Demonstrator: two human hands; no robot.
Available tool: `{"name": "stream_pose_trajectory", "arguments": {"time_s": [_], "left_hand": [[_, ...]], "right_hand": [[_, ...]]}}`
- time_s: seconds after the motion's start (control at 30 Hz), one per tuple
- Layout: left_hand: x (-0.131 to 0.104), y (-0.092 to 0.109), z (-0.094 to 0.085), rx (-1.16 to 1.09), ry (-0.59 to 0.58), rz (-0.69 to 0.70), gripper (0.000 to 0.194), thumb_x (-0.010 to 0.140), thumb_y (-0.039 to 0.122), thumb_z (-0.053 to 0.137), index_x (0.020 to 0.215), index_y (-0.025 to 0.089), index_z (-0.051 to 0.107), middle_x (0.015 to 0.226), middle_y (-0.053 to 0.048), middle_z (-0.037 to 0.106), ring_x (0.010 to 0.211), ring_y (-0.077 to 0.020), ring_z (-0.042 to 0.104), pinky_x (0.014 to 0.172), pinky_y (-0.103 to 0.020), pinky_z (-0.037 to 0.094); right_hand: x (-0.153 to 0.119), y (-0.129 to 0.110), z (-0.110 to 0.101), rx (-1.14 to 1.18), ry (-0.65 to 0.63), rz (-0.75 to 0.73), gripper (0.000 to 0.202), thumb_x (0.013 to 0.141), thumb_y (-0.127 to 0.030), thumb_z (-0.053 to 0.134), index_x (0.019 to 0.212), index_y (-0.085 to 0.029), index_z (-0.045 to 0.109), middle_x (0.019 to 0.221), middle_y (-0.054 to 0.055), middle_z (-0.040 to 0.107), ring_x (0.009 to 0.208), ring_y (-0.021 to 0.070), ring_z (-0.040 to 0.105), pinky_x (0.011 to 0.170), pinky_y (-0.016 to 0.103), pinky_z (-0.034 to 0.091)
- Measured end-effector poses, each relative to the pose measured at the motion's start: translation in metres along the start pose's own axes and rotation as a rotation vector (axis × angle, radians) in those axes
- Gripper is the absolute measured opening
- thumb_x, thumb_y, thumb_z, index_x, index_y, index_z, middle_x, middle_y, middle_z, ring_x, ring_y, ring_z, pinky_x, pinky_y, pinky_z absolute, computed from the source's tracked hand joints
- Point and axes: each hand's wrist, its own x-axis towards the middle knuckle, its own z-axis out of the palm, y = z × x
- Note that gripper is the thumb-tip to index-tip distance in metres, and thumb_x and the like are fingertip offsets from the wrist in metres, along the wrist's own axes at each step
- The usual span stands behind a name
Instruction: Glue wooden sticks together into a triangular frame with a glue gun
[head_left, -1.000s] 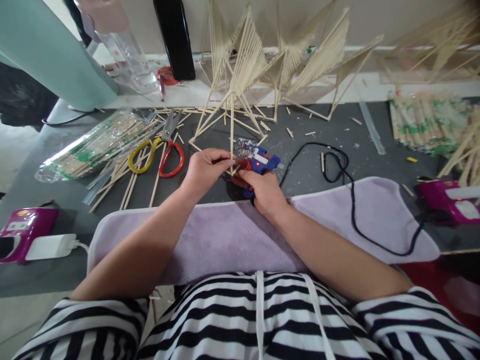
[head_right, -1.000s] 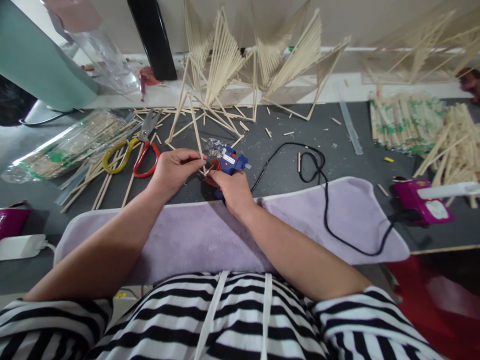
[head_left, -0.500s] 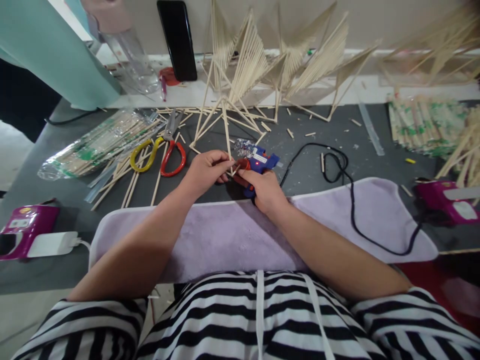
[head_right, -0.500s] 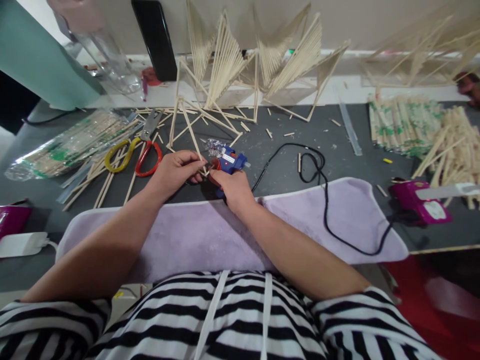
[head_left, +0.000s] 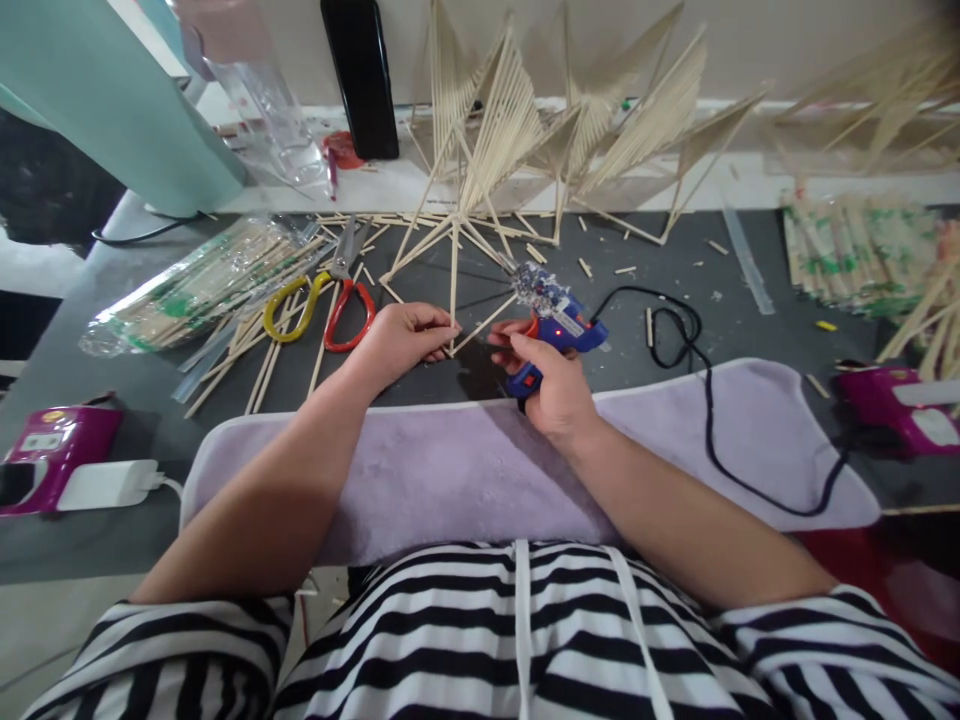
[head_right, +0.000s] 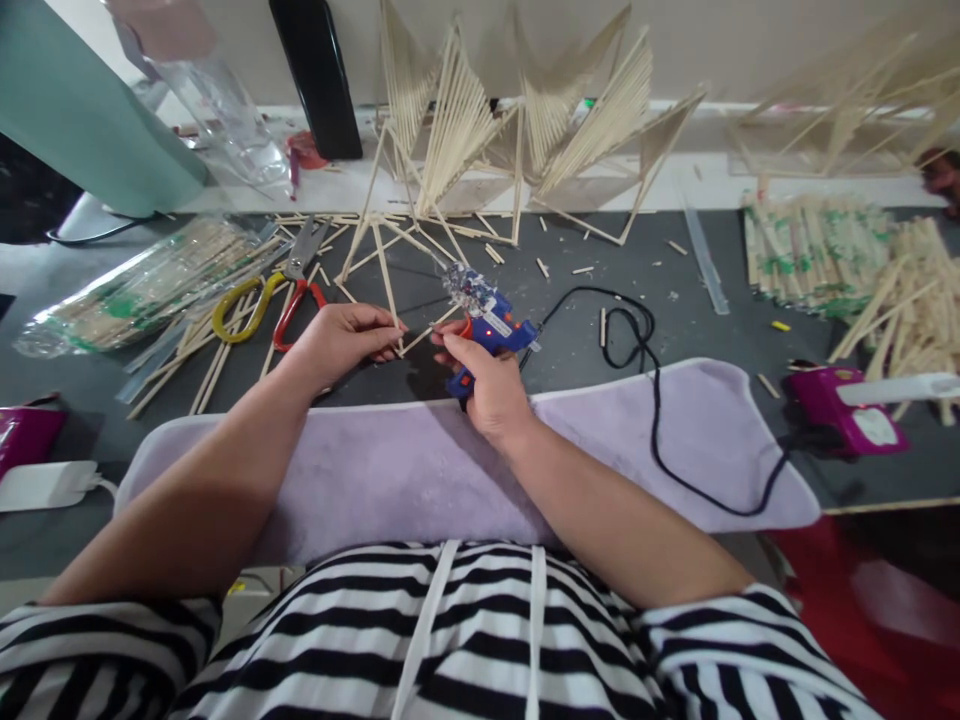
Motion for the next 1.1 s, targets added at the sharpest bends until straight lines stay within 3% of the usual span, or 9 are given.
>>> {"name": "stream_pose_trajectory", "arguments": {"time_s": [0.1, 0.17, 0.33, 0.57, 0.87, 1.1], "left_hand": [[0.0, 0.001, -0.002, 0.019, -0.035, 0.001, 0.017, 0.072, 0.029, 0.071, 0.081, 0.014, 0.071, 0.062, 0.001, 0.064, 0.055, -0.0093, 0.057, 0.058, -0.022, 0.049], [0.0, 0.002, -0.003, 0.029, -0.055, 0.01, 0.016, 0.072, 0.028, 0.07, 0.079, 0.013, 0.071, 0.065, 0.0, 0.064, 0.056, -0.0093, 0.057, 0.058, -0.022, 0.049], [0.001, -0.001, -0.011, 0.163, -0.124, 0.033, 0.015, 0.072, 0.026, 0.065, 0.08, 0.014, 0.071, 0.071, 0.0, 0.065, 0.059, -0.0102, 0.056, 0.058, -0.022, 0.046], [0.009, -0.006, -0.021, 0.618, -0.245, 0.286, 0.012, 0.074, 0.025, 0.064, 0.083, 0.019, 0.071, 0.083, -0.001, 0.065, 0.082, -0.0163, 0.06, 0.076, -0.028, 0.045], [0.015, -0.016, -0.016, 0.623, -0.219, 0.263, 0.007, 0.076, 0.027, 0.065, 0.078, 0.02, 0.067, 0.082, 0.0, 0.063, 0.08, -0.0158, 0.059, 0.074, -0.028, 0.045], [0.013, -0.008, -0.016, 0.605, -0.23, 0.262, 0.008, 0.077, 0.025, 0.064, 0.073, 0.019, 0.065, 0.083, -0.002, 0.065, 0.082, -0.0165, 0.06, 0.079, -0.029, 0.046]], "right_hand": [[0.002, -0.002, 0.003, 0.161, -0.122, 0.196, 0.015, 0.066, -0.029, 0.073, 0.077, -0.022, 0.067, 0.103, 0.002, 0.073, 0.102, 0.0218, 0.068, 0.09, 0.038, 0.054], [0.002, -0.002, 0.005, 0.192, -0.148, 0.238, 0.015, 0.064, -0.027, 0.073, 0.076, -0.022, 0.067, 0.106, 0.001, 0.073, 0.106, 0.0226, 0.067, 0.094, 0.039, 0.053], [-0.001, -0.001, 0.008, 0.119, -0.152, 0.198, 0.012, 0.063, -0.024, 0.073, 0.075, -0.022, 0.071, 0.11, 0.0, 0.071, 0.117, 0.0224, 0.061, 0.098, 0.037, 0.05], [0.0, 0.0, 0.007, 0.106, -0.172, 0.198, 0.011, 0.064, -0.025, 0.073, 0.075, -0.023, 0.071, 0.112, 0.0, 0.071, 0.122, 0.023, 0.058, 0.1, 0.037, 0.049], [0.001, 0.004, 0.007, 0.084, -0.159, 0.185, 0.011, 0.064, -0.024, 0.075, 0.075, -0.023, 0.073, 0.111, 0.0, 0.071, 0.119, 0.0214, 0.059, 0.105, 0.037, 0.045], [0.002, -0.001, 0.007, 0.184, -0.189, 0.137, 0.011, 0.068, -0.024, 0.074, 0.078, -0.021, 0.071, 0.114, 0.002, 0.071, 0.109, 0.0214, 0.067, 0.099, 0.037, 0.051]]}}
